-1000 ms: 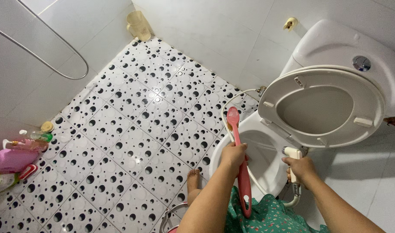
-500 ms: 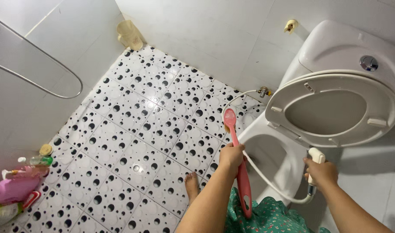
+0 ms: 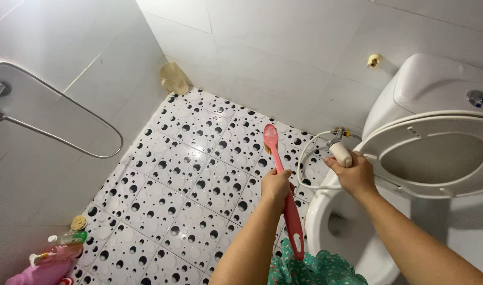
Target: The person cleans a toilet by scrubbing the underside of the toilet lid with a brush and spraying water onto the lid and inside the toilet bowl with a bidet sprayer.
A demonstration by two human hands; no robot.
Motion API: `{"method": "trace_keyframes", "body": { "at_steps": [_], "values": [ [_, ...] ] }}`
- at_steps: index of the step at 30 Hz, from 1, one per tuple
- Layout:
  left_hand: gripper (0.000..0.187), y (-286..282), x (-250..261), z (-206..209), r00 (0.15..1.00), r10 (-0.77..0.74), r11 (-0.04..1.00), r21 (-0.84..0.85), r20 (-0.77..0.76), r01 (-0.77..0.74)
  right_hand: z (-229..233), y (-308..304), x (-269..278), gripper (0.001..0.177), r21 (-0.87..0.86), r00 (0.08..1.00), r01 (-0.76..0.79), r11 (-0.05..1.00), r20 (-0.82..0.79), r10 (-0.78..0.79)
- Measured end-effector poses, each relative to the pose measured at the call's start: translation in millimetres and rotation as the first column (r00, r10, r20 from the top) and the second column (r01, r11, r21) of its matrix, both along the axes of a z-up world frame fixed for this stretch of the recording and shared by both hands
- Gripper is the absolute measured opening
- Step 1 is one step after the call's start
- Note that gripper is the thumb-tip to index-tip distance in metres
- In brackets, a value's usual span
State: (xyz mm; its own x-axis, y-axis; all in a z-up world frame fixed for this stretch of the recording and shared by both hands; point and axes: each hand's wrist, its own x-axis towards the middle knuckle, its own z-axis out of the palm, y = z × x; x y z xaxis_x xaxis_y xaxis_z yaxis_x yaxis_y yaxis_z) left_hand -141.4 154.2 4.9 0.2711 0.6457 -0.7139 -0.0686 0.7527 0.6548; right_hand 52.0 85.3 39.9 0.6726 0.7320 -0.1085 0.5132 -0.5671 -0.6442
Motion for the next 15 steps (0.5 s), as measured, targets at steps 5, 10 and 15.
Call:
{"method": "trace_keyframes", "body": {
  "at_steps": [5, 10, 15],
  "values": [
    [0.031, 24, -26, 3, 0.998, 0.057, 0.998, 0.029, -0.023, -0.056, 28, 38, -18, 0.032, 0.166, 0.992, -0.11, 0.98, 0.082, 0.097],
    [0.03, 47, -29, 7, 0.999, 0.048, 0.999, -0.022, -0.025, -0.049, 50, 73, -9, 0.036, 0.11, 0.986, -0.11, 0.988, 0.141, 0.094],
    [0.027, 64, -17, 12, 0.999, 0.026, 1.0, 0.013, 0.026, -0.026, 62, 107, 11, 0.04, 0.002, 0.926, -0.249, 0.969, 0.293, 0.237]
  ]
}}
